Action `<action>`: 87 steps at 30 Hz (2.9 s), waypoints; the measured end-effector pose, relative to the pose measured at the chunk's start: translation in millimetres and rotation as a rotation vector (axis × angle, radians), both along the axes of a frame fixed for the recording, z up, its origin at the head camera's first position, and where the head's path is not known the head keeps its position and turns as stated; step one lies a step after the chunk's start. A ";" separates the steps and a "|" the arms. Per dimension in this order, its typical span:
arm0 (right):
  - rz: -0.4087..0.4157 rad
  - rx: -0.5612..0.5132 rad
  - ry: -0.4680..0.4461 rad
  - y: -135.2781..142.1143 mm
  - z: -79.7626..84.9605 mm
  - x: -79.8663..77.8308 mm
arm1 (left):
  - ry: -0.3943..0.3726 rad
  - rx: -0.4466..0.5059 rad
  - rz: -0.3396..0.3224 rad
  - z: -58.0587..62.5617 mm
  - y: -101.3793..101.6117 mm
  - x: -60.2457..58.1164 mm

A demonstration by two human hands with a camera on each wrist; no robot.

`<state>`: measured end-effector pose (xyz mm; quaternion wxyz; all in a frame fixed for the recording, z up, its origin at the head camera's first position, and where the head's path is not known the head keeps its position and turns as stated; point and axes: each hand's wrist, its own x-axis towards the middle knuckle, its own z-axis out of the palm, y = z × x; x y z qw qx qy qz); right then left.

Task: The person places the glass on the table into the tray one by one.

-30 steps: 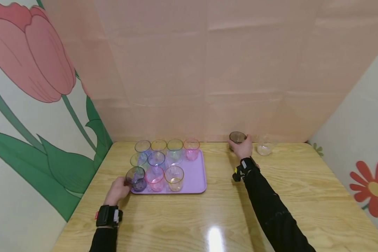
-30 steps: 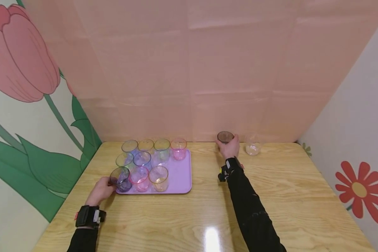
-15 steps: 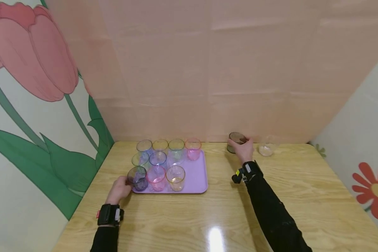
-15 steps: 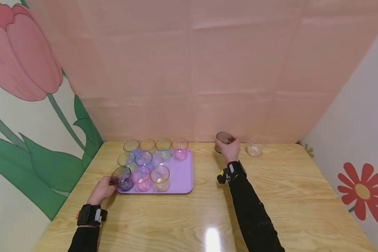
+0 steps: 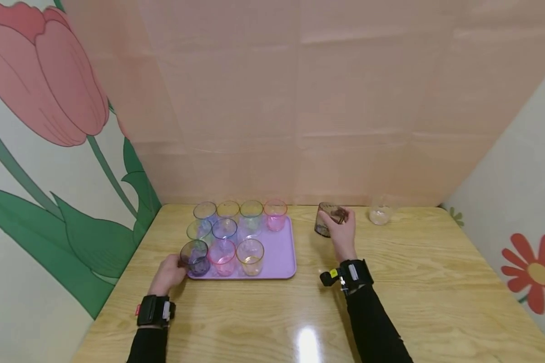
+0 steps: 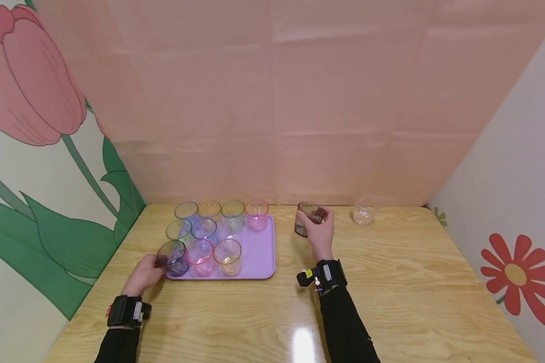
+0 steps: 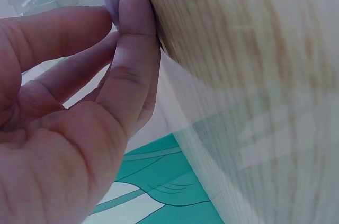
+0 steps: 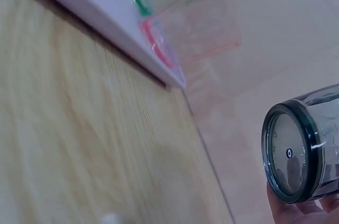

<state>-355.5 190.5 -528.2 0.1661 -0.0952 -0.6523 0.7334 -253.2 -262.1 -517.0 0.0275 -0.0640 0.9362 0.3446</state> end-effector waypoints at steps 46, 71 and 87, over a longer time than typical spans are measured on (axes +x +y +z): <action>0.151 0.022 0.039 -43.5 -5.6 33.1 | -0.021 -0.010 0.009 -0.1 -0.5 -1.6; 0.317 0.145 -0.012 -83.7 -7.8 37.6 | 0.013 -0.008 -0.001 -1.6 -0.8 -0.8; 0.448 0.275 -0.013 -91.4 -15.8 37.9 | 0.010 -0.020 0.004 1.2 0.6 -0.1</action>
